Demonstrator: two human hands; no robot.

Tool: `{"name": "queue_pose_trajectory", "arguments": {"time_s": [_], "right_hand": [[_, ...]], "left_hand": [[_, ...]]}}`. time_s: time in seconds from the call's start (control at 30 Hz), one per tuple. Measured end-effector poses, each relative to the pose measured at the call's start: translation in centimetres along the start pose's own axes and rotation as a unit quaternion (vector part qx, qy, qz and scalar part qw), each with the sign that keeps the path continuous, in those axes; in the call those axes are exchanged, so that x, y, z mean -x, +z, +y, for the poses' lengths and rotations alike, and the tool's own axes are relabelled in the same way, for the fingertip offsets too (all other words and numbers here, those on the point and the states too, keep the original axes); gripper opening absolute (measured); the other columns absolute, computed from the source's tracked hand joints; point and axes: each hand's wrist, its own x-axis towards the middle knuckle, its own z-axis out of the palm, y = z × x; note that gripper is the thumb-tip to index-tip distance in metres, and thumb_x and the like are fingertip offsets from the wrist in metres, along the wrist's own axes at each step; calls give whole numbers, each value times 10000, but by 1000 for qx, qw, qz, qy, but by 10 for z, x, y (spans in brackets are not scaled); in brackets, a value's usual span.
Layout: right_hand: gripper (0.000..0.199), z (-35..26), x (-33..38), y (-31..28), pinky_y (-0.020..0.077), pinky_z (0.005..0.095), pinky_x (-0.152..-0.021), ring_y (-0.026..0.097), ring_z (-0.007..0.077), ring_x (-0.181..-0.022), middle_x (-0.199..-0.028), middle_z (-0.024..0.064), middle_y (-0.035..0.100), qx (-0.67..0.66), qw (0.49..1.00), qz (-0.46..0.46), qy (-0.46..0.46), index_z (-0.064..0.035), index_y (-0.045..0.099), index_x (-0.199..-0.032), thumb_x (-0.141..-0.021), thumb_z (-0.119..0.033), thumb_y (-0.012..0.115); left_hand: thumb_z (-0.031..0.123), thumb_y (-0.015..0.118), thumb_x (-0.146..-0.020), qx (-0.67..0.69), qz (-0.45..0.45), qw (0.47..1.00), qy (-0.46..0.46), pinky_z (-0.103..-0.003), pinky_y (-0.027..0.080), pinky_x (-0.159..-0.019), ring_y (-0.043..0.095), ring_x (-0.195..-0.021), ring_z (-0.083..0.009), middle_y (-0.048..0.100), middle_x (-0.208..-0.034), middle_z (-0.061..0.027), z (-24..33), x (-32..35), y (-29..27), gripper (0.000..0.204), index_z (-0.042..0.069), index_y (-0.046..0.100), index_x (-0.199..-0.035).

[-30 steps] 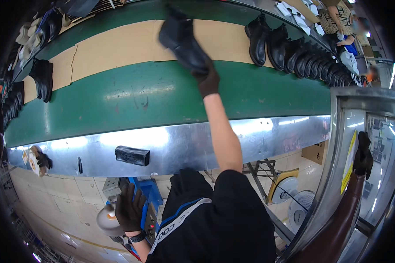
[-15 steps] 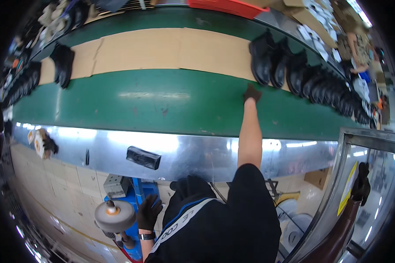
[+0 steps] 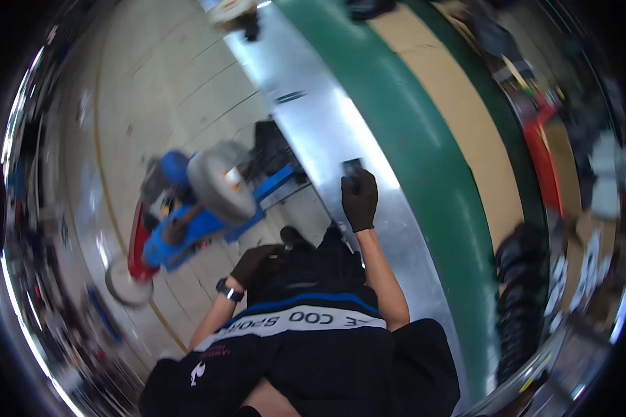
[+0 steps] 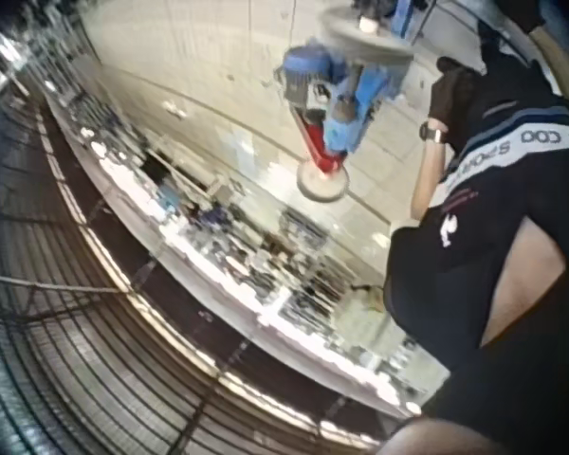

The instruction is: Polishing and finishing leather boots using a rotating buffing machine.

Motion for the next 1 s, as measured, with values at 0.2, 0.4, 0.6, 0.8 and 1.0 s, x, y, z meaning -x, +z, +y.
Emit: {"name": "queue_pose_trajectory", "arguments": {"time_s": [0.2,0.4,0.6,0.8,1.0], "right_hand": [[321,-49,40,62,485,316,-664,614,235,-802,-944,152,617,-288,824,-330,359,-9,585,-1039,-798,-222,593],[740,19,-8,11,459,418,-779,554,344,-932,-1025,226,546,437,897,32,-61,20,493,-1074,-541,-413,768],[723,58,-9,-15,497,401,-678,609,359,-736,-800,201,610,378,922,-74,34,40,456,-983,-472,-376,752],[773,0,6,22,492,406,-724,615,364,-773,-840,198,625,309,880,-356,52,-6,420,-1124,-515,-369,727],[719,-58,101,86,468,397,-791,597,360,-872,-939,240,599,97,915,-390,16,2,470,-1128,-517,-299,700]], "left_hand": [[24,501,-842,281,116,952,-38,-293,488,-822,569,-1010,-209,550,-1141,-145,-81,21,-19,341,-6,468,-1180],[-1,474,-839,305,335,885,-107,-388,489,-818,526,-1061,-311,484,-1209,-183,-199,73,-24,427,12,369,-1253],[173,497,-847,441,397,779,-200,-423,471,-815,533,-1042,-313,500,-1202,-151,-285,93,-50,399,37,413,-1213],[322,456,-842,464,414,742,-253,-406,454,-756,585,-915,-266,575,-1121,-96,-281,82,-69,416,97,478,-1192],[292,476,-836,463,370,763,-259,-379,467,-733,589,-904,-269,577,-1109,-124,-261,56,-49,429,63,472,-1198]]}}
